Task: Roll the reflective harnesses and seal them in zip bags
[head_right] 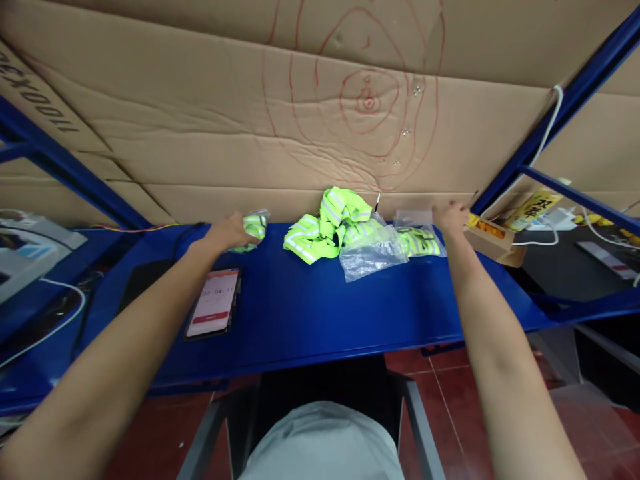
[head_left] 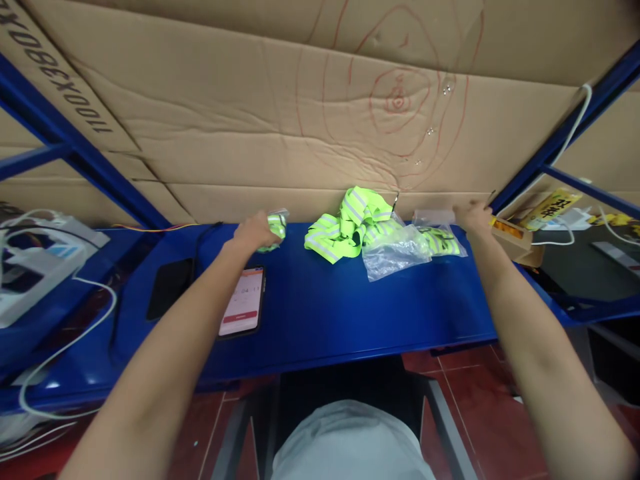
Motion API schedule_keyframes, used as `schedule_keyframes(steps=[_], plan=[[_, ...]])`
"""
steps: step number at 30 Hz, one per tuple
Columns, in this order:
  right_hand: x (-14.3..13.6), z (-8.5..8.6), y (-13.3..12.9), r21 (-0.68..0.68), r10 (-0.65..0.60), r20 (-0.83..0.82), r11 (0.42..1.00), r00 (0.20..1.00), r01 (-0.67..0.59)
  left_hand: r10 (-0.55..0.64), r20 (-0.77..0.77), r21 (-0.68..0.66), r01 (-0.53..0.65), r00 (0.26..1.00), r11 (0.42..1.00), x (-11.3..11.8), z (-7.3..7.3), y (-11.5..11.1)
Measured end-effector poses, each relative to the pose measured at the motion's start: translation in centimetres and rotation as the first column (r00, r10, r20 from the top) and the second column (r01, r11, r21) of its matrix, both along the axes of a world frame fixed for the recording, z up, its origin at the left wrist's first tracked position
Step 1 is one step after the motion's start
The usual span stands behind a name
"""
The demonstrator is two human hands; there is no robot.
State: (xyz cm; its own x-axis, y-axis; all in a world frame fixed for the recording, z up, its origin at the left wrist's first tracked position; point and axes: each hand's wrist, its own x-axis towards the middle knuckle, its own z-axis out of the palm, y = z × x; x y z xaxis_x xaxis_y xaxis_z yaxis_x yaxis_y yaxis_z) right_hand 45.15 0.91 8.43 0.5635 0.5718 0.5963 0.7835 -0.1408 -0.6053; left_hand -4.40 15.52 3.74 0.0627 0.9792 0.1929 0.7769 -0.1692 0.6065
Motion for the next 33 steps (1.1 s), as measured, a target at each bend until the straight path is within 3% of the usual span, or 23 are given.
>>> schedule_keyframes(steps=[2,4,6,7,8,9,13,15,21,26,29,33], plan=[[-1.4,0.0,0.1,0.015,-0.084,-0.047,0.996,0.995,0.085,-0.067,-0.008,0.046,0.067,0.998,0.997,-0.5,0.7,-0.2],[-4.1,0.3,0.1,0.034,-0.043,-0.062,0.998,0.997,0.045,-0.145,-0.023,0.103,0.147,0.989,0.984,-0.6,1.8,-1.1],[-8.0,0.3,0.0,0.029,0.136,-0.073,0.991,0.988,-0.134,-0.256,-0.040,0.179,0.259,0.966,0.949,0.0,3.1,-2.7],[-10.2,0.2,0.0,0.015,0.287,-0.098,0.958,0.953,-0.287,-0.324,-0.052,0.219,0.328,0.944,0.919,0.5,3.6,-3.8],[-12.4,-0.1,0.0,0.041,0.525,-0.210,0.848,0.825,-0.529,-0.399,-0.068,0.254,0.402,0.915,0.880,1.1,4.0,-4.9],[-14.5,-0.5,0.0,0.059,0.602,-0.241,0.792,0.761,-0.608,-0.470,-0.088,0.286,0.474,0.878,0.833,1.8,4.2,-6.1],[-20.1,-2.8,0.3,0.104,0.701,-0.324,0.693,0.635,-0.713,-0.582,-0.213,0.472,0.604,0.785,0.642,4.1,2.6,-9.8],[-21.2,-4.0,0.3,0.129,0.718,-0.378,0.667,0.585,-0.734,-0.567,-0.241,0.517,0.598,0.788,0.612,4.5,1.1,-10.4],[-23.1,-7.6,-0.3,0.163,0.703,-0.521,0.638,0.484,-0.752,-0.532,-0.275,0.458,0.595,0.801,0.660,3.9,-2.4,-9.6],[-24.0,-9.9,-0.3,0.114,0.617,-0.630,0.675,0.472,-0.729,-0.512,-0.292,0.361,0.589,0.808,0.723,3.7,-3.9,-9.2],[-24.0,-10.6,-0.3,0.078,0.567,-0.697,0.669,0.439,-0.739,-0.493,-0.294,0.319,0.570,0.819,0.757,3.9,-4.1,-9.5],[-24.1,-10.5,-0.5,0.090,0.534,-0.770,0.633,0.349,-0.769,-0.440,-0.291,0.318,0.520,0.849,0.793,4.7,-3.2,-11.0]])
